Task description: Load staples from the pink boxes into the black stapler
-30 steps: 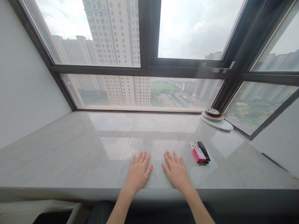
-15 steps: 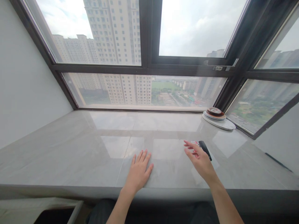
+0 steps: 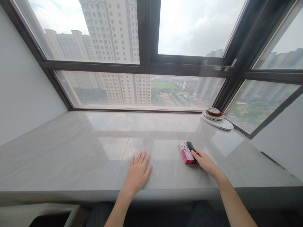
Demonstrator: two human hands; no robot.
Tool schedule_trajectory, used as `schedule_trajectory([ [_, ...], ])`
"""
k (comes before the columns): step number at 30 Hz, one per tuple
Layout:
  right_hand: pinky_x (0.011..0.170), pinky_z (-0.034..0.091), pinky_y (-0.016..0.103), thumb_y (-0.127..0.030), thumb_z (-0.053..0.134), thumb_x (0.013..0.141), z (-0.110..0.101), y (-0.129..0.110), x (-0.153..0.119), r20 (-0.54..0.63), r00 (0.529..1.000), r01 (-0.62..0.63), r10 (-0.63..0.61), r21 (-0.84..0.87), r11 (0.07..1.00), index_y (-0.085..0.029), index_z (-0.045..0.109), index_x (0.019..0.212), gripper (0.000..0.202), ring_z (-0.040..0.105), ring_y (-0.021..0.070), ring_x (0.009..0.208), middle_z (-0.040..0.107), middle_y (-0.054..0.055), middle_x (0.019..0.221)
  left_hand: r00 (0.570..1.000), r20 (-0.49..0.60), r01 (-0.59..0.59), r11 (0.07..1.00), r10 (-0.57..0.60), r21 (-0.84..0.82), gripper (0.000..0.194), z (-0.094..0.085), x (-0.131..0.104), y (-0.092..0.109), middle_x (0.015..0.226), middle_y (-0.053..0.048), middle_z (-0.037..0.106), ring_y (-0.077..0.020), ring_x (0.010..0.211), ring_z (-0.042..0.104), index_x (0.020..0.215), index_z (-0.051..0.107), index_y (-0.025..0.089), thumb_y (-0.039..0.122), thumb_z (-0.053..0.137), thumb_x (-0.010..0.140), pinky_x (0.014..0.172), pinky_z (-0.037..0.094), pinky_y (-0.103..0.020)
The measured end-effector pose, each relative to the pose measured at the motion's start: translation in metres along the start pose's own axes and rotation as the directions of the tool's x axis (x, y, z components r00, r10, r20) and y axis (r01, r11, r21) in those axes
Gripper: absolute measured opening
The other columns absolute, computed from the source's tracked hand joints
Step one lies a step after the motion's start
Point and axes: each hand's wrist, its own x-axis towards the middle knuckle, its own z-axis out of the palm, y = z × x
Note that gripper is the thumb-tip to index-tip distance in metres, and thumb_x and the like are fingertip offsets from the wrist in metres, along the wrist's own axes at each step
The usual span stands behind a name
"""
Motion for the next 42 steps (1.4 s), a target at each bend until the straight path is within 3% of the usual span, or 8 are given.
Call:
schedule_trajectory([
  [6, 0.050, 0.047, 0.025, -0.060, 0.050, 0.092, 0.091, -0.051, -0.015, 0.132, 0.991, -0.008, -0.007, 0.115, 0.993, -0.021, 0.064, 0.128, 0.055, 0.056, 0.0137, 0.054, 0.067, 0.003, 0.086, 0.999, -0.009, 0.036, 0.994, -0.037, -0.107, 0.054, -0.001, -0.001, 0.001, 0.163, -0.003, 0.034, -0.0227, 0.154, 0.023, 0.156, 0.035, 0.031, 0.050, 0.032, 0.105, 0.125, 0.017, -0.050],
  [13, 0.060, 0.051, 0.029, -0.055, 0.047, 0.095, 0.171, -0.101, -0.033, 0.008, 0.995, 0.094, -0.096, 0.131, 0.987, -0.021, 0.063, 0.129, 0.050, 0.063, 0.0180, 0.064, 0.069, 0.005, 0.087, 0.976, -0.089, 0.161, 0.936, -0.197, -0.314, 0.055, -0.004, 0.002, 0.003, 0.152, -0.006, 0.051, -0.0225, 0.144, 0.042, 0.149, 0.045, 0.026, 0.054, 0.037, 0.102, 0.122, 0.024, -0.044],
  [17, 0.074, 0.052, 0.031, -0.054, 0.048, 0.094, 0.161, -0.094, -0.037, -0.116, 0.984, 0.144, -0.136, 0.061, 0.988, -0.019, 0.066, 0.125, 0.050, 0.066, 0.0220, 0.080, 0.072, 0.007, 0.089, 0.925, -0.213, 0.246, 0.924, -0.314, -0.293, 0.067, 0.001, 0.016, 0.023, 0.140, -0.013, 0.058, -0.0300, 0.131, 0.052, 0.145, 0.048, 0.019, 0.059, 0.054, 0.092, 0.114, 0.034, -0.047],
  [20, 0.063, 0.051, 0.029, -0.058, 0.046, 0.094, 0.141, -0.081, -0.040, -0.098, 0.992, 0.085, -0.077, 0.077, 0.993, -0.018, 0.064, 0.128, 0.055, 0.063, 0.0200, 0.067, 0.069, 0.005, 0.080, 0.876, -0.273, 0.357, 0.915, -0.397, -0.188, 0.076, 0.004, 0.023, 0.043, 0.132, -0.017, 0.057, -0.0345, 0.125, 0.051, 0.148, 0.042, 0.015, 0.054, 0.062, 0.086, 0.106, 0.038, -0.049],
  [23, 0.048, 0.046, 0.026, -0.062, 0.045, 0.094, 0.128, -0.069, -0.047, -0.017, 1.000, 0.008, -0.006, 0.127, 0.992, -0.021, 0.058, 0.135, 0.060, 0.055, 0.0150, 0.049, 0.064, 0.001, 0.078, 0.868, -0.240, 0.413, 0.901, -0.434, -0.135, 0.058, 0.002, 0.018, 0.050, 0.122, -0.015, 0.059, -0.0338, 0.117, 0.053, 0.141, 0.049, 0.019, 0.046, 0.057, 0.091, 0.097, 0.042, -0.047],
  [29, 0.047, 0.048, 0.025, -0.063, 0.045, 0.094, 0.127, -0.062, -0.054, 0.014, 1.000, 0.003, -0.005, 0.140, 0.990, -0.024, 0.058, 0.134, 0.057, 0.054, 0.0128, 0.048, 0.058, -0.001, 0.078, 0.841, -0.305, 0.435, 0.893, -0.447, -0.112, 0.037, -0.016, 0.006, 0.009, 0.111, -0.010, 0.061, -0.0296, 0.107, 0.057, 0.122, 0.064, 0.023, 0.046, 0.054, 0.094, 0.092, 0.045, -0.042],
  [35, 0.047, 0.048, 0.025, -0.064, 0.044, 0.094, 0.127, -0.061, -0.054, 0.006, 1.000, 0.011, -0.012, 0.128, 0.992, -0.023, 0.058, 0.134, 0.059, 0.053, 0.0122, 0.046, 0.060, -0.002, 0.077, 0.808, -0.300, 0.519, 0.853, -0.508, -0.047, 0.040, -0.030, 0.032, -0.046, 0.110, -0.011, 0.063, -0.0308, 0.107, 0.056, 0.120, 0.066, 0.021, 0.048, 0.056, 0.091, 0.089, 0.044, -0.041],
  [42, 0.046, 0.046, 0.027, -0.066, 0.044, 0.094, 0.128, -0.058, -0.053, 0.006, 1.000, 0.018, -0.018, 0.111, 0.994, -0.022, 0.058, 0.134, 0.061, 0.053, 0.0127, 0.044, 0.061, -0.002, 0.077, 0.778, -0.325, 0.550, 0.833, -0.538, -0.063, 0.040, -0.035, 0.032, -0.053, 0.114, -0.011, 0.063, -0.0296, 0.108, 0.057, 0.121, 0.067, 0.023, 0.049, 0.050, 0.095, 0.089, 0.044, -0.040],
])
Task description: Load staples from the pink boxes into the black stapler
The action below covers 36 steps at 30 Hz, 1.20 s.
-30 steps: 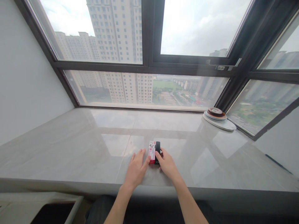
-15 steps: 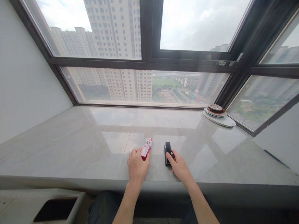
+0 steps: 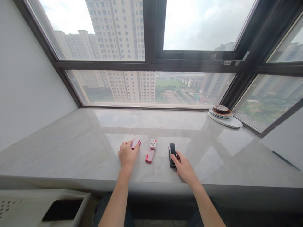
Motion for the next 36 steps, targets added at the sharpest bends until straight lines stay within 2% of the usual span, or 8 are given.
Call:
schedule_trajectory([
  [8, 0.045, 0.046, 0.027, -0.067, 0.046, 0.093, 0.002, 0.002, 0.000, -0.024, 1.000, -0.002, 0.003, 0.015, 1.000, -0.022, 0.059, 0.133, 0.061, 0.054, 0.0143, 0.046, 0.062, -0.001, 0.075, 0.999, -0.043, 0.036, 0.993, -0.031, 0.112, 0.032, -0.027, -0.049, -0.041, 0.113, -0.011, 0.063, -0.0328, 0.108, 0.054, 0.112, 0.066, 0.024, 0.047, 0.057, 0.092, 0.088, 0.045, -0.044],
  [12, 0.045, 0.046, 0.027, -0.067, 0.047, 0.092, 0.002, 0.001, 0.000, -0.020, 1.000, -0.015, 0.015, 0.023, 1.000, -0.022, 0.059, 0.133, 0.062, 0.054, 0.0138, 0.045, 0.063, 0.000, 0.077, 0.993, -0.080, -0.079, 0.996, 0.082, 0.042, 0.040, -0.027, -0.063, -0.007, 0.136, -0.011, 0.054, -0.0329, 0.124, 0.047, 0.132, 0.057, 0.026, 0.042, 0.052, 0.096, 0.100, 0.042, -0.047],
  [18, 0.046, 0.044, 0.027, -0.064, 0.048, 0.092, 0.002, -0.003, -0.009, -0.043, 0.999, 0.012, -0.011, 0.019, 1.000, -0.021, 0.061, 0.132, 0.060, 0.052, 0.0130, 0.045, 0.060, -0.001, 0.074, 0.938, 0.082, -0.325, 0.937, 0.336, -0.127, 0.034, -0.001, -0.066, 0.056, 0.136, -0.008, 0.051, -0.0299, 0.129, 0.045, 0.129, 0.059, 0.031, 0.042, 0.051, 0.098, 0.106, 0.039, -0.048],
  [22, 0.063, 0.052, 0.030, -0.059, 0.058, 0.089, -0.016, 0.001, -0.019, -0.126, 0.990, 0.056, -0.066, -0.078, 0.995, -0.023, 0.060, 0.137, 0.060, 0.060, 0.0166, 0.063, 0.067, 0.002, 0.088, 0.954, 0.090, -0.275, 0.955, 0.285, -0.112, 0.049, 0.008, -0.064, 0.052, 0.134, -0.011, 0.052, -0.0317, 0.127, 0.046, 0.138, 0.050, 0.024, 0.041, 0.059, 0.093, 0.105, 0.039, -0.048],
  [25, 0.078, 0.053, 0.033, -0.052, 0.062, 0.087, -0.036, 0.000, -0.019, -0.122, 0.981, 0.129, -0.153, -0.185, 0.974, -0.026, 0.067, 0.127, 0.048, 0.065, 0.0229, 0.091, 0.070, 0.006, 0.108, 0.953, 0.138, -0.255, 0.960, 0.269, -0.112, 0.036, 0.004, -0.072, 0.043, 0.125, -0.010, 0.055, -0.0311, 0.119, 0.050, 0.122, 0.059, 0.023, 0.041, 0.061, 0.091, 0.101, 0.042, -0.047],
  [27, 0.086, 0.052, 0.034, -0.044, 0.060, 0.089, -0.045, -0.004, -0.013, -0.077, 0.974, 0.191, -0.213, -0.228, 0.955, -0.027, 0.070, 0.122, 0.038, 0.064, 0.0252, 0.104, 0.070, 0.007, 0.115, 0.913, 0.200, -0.326, 0.930, 0.356, -0.171, 0.031, -0.001, -0.080, 0.041, 0.129, -0.009, 0.055, -0.0302, 0.122, 0.050, 0.117, 0.062, 0.026, 0.041, 0.064, 0.090, 0.103, 0.042, -0.047],
  [32, 0.105, 0.045, 0.040, -0.028, 0.054, 0.090, -0.032, -0.026, 0.006, 0.026, 0.947, 0.317, -0.321, -0.251, 0.915, -0.025, 0.068, 0.129, 0.042, 0.061, 0.0257, 0.117, 0.069, 0.008, 0.124, 0.724, 0.303, -0.506, 0.776, 0.620, -0.377, 0.049, -0.014, -0.090, 0.049, 0.156, -0.003, 0.038, -0.0296, 0.140, 0.039, 0.135, 0.055, 0.037, 0.043, 0.068, 0.089, 0.116, 0.034, -0.050],
  [36, 0.109, 0.041, 0.042, -0.027, 0.059, 0.088, 0.001, -0.045, 0.012, 0.071, 0.935, 0.354, -0.347, -0.226, 0.908, -0.023, 0.067, 0.130, 0.044, 0.060, 0.0268, 0.120, 0.068, 0.009, 0.127, 0.691, 0.326, -0.511, 0.755, 0.645, -0.411, 0.062, -0.016, -0.089, 0.048, 0.159, -0.004, 0.037, -0.0281, 0.143, 0.038, 0.148, 0.044, 0.036, 0.045, 0.066, 0.091, 0.119, 0.033, -0.049],
])
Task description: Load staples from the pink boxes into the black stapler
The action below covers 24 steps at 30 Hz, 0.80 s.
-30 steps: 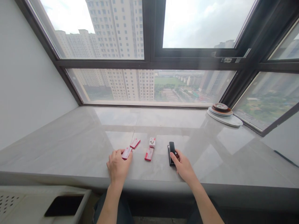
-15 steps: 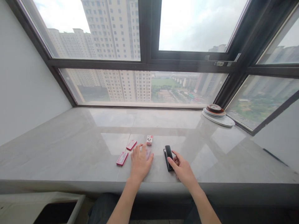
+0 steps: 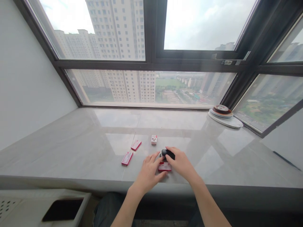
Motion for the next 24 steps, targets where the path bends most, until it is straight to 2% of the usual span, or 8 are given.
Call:
schedule_trajectory([
  [5, 0.110, 0.037, 0.046, -0.032, 0.069, 0.083, 0.033, -0.029, 0.013, -0.038, 0.999, -0.015, 0.012, -0.069, 0.997, -0.025, 0.075, 0.109, 0.028, 0.065, 0.0266, 0.105, 0.074, 0.007, 0.109, 0.999, -0.035, 0.030, 0.999, -0.029, 0.027, 0.061, -0.001, -0.008, -0.008, 0.153, -0.006, 0.048, -0.0280, 0.141, 0.043, 0.148, 0.045, 0.030, 0.046, 0.063, 0.092, 0.119, 0.034, -0.048],
  [7, 0.101, 0.045, 0.041, -0.035, 0.069, 0.082, 0.037, -0.035, 0.019, -0.083, 0.995, -0.045, 0.046, 0.021, 0.999, -0.023, 0.074, 0.103, 0.024, 0.067, 0.0249, 0.098, 0.075, 0.007, 0.104, 0.996, -0.061, 0.063, 0.996, -0.060, 0.056, 0.060, -0.003, -0.012, -0.013, 0.154, -0.006, 0.046, -0.0284, 0.142, 0.042, 0.146, 0.046, 0.030, 0.047, 0.063, 0.091, 0.119, 0.034, -0.049],
  [9, 0.091, 0.051, 0.037, -0.041, 0.067, 0.084, 0.034, -0.033, 0.024, -0.153, 0.981, -0.076, 0.115, 0.235, 0.969, -0.021, 0.072, 0.108, 0.031, 0.067, 0.0239, 0.096, 0.075, 0.008, 0.105, 0.993, -0.080, 0.091, 0.993, -0.085, 0.074, 0.057, -0.006, -0.016, -0.018, 0.158, -0.006, 0.042, -0.0290, 0.144, 0.040, 0.143, 0.049, 0.029, 0.048, 0.063, 0.091, 0.119, 0.035, -0.049],
  [13, 0.083, 0.057, 0.032, -0.049, 0.057, 0.089, 0.014, -0.003, 0.019, -0.250, 0.894, -0.109, 0.373, 0.685, 0.720, -0.019, 0.067, 0.112, 0.040, 0.065, 0.0251, 0.112, 0.071, 0.011, 0.120, 0.994, -0.074, 0.085, 0.995, -0.081, 0.051, 0.057, -0.013, -0.018, -0.026, 0.161, -0.006, 0.036, -0.0286, 0.146, 0.039, 0.144, 0.048, 0.030, 0.046, 0.063, 0.092, 0.119, 0.035, -0.049],
  [16, 0.076, 0.061, 0.033, -0.049, 0.058, 0.087, -0.005, 0.034, 0.001, -0.160, 0.833, -0.198, 0.529, 0.808, 0.555, -0.021, 0.064, 0.114, 0.039, 0.067, 0.0247, 0.110, 0.069, 0.009, 0.122, 0.996, -0.050, 0.077, 0.997, -0.075, 0.027, 0.063, -0.015, -0.018, -0.024, 0.163, -0.006, 0.033, -0.0293, 0.147, 0.036, 0.147, 0.044, 0.033, 0.045, 0.067, 0.089, 0.119, 0.034, -0.052],
  [18, 0.064, 0.062, 0.031, -0.051, 0.064, 0.084, -0.015, 0.054, -0.014, -0.085, 0.792, -0.331, 0.604, 0.772, 0.543, -0.023, 0.060, 0.117, 0.042, 0.073, 0.0217, 0.088, 0.070, 0.007, 0.114, 0.996, -0.041, 0.081, 0.996, -0.080, 0.024, 0.057, -0.013, -0.017, -0.020, 0.163, -0.005, 0.032, -0.0302, 0.148, 0.034, 0.144, 0.047, 0.035, 0.043, 0.066, 0.090, 0.120, 0.032, -0.054],
  [20, 0.046, 0.055, 0.026, -0.057, 0.065, 0.084, -0.021, 0.066, -0.027, -0.031, 0.770, -0.467, 0.638, 0.654, 0.595, -0.024, 0.058, 0.114, 0.045, 0.069, 0.0157, 0.058, 0.071, 0.004, 0.094, 0.996, -0.044, 0.085, 0.996, -0.083, 0.024, 0.045, -0.010, -0.016, -0.017, 0.163, -0.003, 0.032, -0.0313, 0.149, 0.031, 0.136, 0.055, 0.036, 0.041, 0.064, 0.091, 0.120, 0.029, -0.057],
  [24, 0.030, 0.024, 0.019, -0.068, 0.051, 0.090, -0.007, 0.060, -0.039, 0.248, 0.831, -0.556, 0.498, 0.359, 0.750, -0.019, 0.059, 0.093, 0.049, 0.043, 0.0081, 0.030, 0.062, -0.002, 0.060, 0.993, -0.061, 0.098, 0.995, -0.097, 0.006, 0.031, -0.002, -0.010, -0.013, 0.163, -0.002, 0.033, -0.0331, 0.151, 0.027, 0.118, 0.065, 0.033, 0.040, 0.069, 0.088, 0.121, 0.024, -0.060],
])
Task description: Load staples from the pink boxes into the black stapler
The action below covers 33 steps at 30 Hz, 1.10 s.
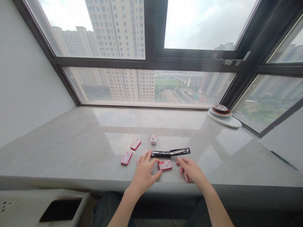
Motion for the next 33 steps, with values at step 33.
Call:
schedule_trajectory([
  [33, 0.054, 0.036, 0.024, -0.045, 0.063, 0.086, 0.079, -0.055, 0.020, -0.181, 0.927, 0.249, -0.328, -0.355, 0.901, -0.020, 0.070, 0.086, 0.026, 0.058, 0.0156, 0.056, 0.063, 0.000, 0.056, 0.999, 0.043, 0.007, 0.994, -0.002, -0.107, 0.037, -0.009, 0.001, -0.019, 0.157, 0.000, 0.044, -0.0252, 0.150, 0.033, 0.122, 0.063, 0.032, 0.036, 0.070, 0.086, 0.125, 0.025, -0.049],
])
